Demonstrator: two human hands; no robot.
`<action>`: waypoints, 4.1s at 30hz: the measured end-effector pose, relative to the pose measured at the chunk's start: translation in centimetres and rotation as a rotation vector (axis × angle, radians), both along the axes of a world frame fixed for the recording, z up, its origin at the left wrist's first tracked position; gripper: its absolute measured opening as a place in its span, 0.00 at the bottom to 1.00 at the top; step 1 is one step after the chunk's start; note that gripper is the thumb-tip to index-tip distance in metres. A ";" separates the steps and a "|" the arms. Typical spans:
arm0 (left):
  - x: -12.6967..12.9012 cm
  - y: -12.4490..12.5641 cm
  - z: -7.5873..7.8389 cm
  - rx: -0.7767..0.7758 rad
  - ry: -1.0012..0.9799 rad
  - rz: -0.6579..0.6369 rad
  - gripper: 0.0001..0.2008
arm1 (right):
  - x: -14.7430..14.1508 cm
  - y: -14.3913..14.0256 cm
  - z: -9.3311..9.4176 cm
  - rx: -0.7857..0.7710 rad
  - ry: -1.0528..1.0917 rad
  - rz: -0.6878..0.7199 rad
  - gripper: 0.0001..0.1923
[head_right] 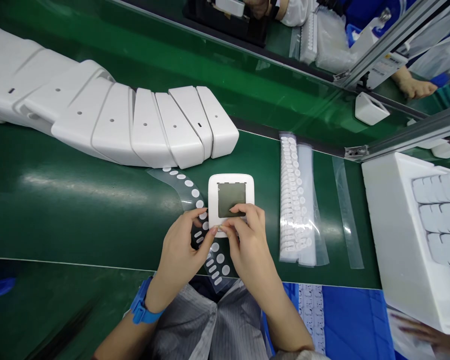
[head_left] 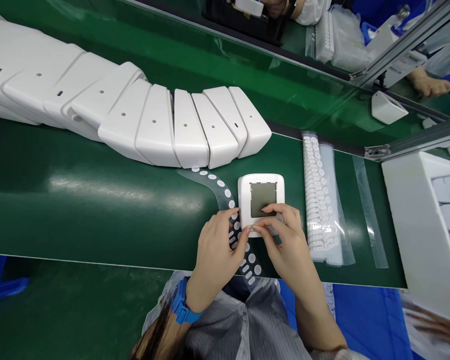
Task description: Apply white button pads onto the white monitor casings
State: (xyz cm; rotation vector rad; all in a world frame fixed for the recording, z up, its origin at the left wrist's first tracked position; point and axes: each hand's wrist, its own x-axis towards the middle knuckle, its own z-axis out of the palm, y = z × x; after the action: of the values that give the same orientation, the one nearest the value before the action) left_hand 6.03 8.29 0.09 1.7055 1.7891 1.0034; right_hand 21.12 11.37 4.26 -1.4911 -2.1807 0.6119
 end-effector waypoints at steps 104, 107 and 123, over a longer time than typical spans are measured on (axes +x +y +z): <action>-4.4 -4.3 -1.0 -0.141 -0.318 -0.177 0.15 | -3.1 -3.9 -2.7 0.388 0.446 0.186 0.13; -4.2 -4.2 -1.1 -0.087 -0.279 -0.182 0.14 | -3.2 -3.8 -2.9 0.372 0.448 0.183 0.11; -3.5 -4.5 -0.6 0.015 -0.194 -0.144 0.22 | -0.3 -5.4 -1.7 0.260 0.383 0.040 0.08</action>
State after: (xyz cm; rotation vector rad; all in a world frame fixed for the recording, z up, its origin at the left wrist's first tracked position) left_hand 2.51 3.76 -0.54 1.6577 1.5184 1.0822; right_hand 20.78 5.95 2.55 -1.0970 -1.9111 0.5494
